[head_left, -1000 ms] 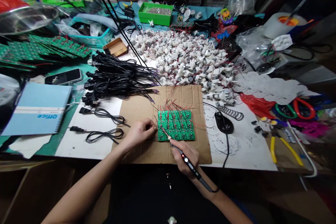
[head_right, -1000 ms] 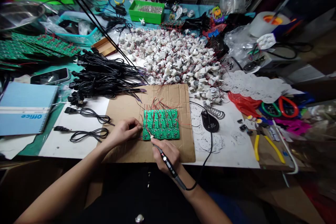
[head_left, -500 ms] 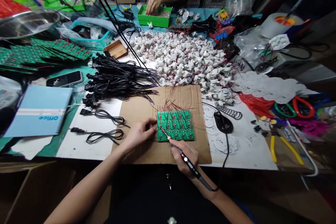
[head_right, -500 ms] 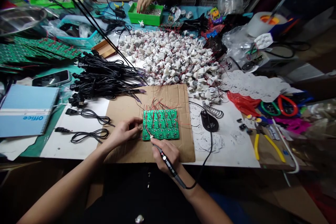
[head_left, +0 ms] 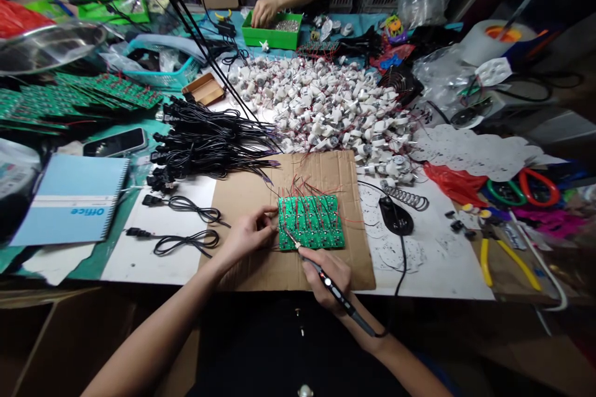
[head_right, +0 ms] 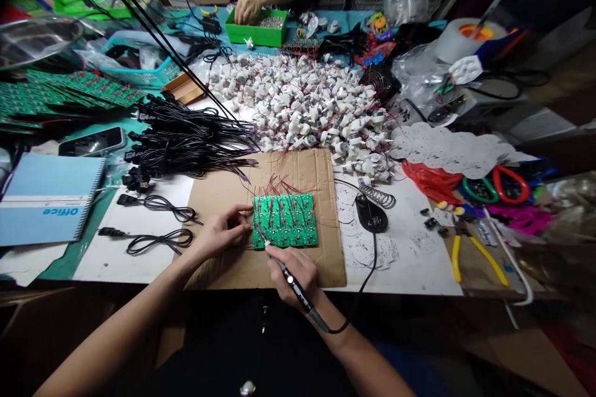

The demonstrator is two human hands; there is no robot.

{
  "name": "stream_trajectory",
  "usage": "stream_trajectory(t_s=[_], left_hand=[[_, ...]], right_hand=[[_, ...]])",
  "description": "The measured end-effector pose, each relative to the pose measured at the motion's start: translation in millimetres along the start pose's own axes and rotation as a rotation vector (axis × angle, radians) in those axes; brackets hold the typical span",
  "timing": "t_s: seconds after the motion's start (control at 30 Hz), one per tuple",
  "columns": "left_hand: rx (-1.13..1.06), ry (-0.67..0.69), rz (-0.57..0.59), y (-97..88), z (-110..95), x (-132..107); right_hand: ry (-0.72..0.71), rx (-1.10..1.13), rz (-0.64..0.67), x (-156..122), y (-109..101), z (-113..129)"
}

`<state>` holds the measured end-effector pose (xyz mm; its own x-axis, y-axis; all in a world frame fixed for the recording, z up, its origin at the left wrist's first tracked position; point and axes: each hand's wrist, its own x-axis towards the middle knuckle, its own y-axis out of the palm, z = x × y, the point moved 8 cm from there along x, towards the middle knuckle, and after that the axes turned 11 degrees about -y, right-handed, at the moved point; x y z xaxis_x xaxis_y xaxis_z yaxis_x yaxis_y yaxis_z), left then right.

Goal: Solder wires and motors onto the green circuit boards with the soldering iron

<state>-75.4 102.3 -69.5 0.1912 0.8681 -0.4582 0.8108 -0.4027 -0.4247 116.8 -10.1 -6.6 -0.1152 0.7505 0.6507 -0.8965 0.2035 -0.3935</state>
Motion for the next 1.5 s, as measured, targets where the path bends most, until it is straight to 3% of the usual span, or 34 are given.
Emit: stream_trajectory(t_s=[0.27,0.77,1.5], left_hand=[[-0.129,-0.094,-0.005,1.6,8,5],[-0.157,-0.083,0.005,5.6,10,4],[-0.184,-0.146,-0.026,1.9,4,3]], right_hand=[[-0.022,0.007,0.044,1,6,-1],[-0.022,-0.006,0.051,-1,10,-3],[0.102,0.050,-0.039,-11,0,-12]])
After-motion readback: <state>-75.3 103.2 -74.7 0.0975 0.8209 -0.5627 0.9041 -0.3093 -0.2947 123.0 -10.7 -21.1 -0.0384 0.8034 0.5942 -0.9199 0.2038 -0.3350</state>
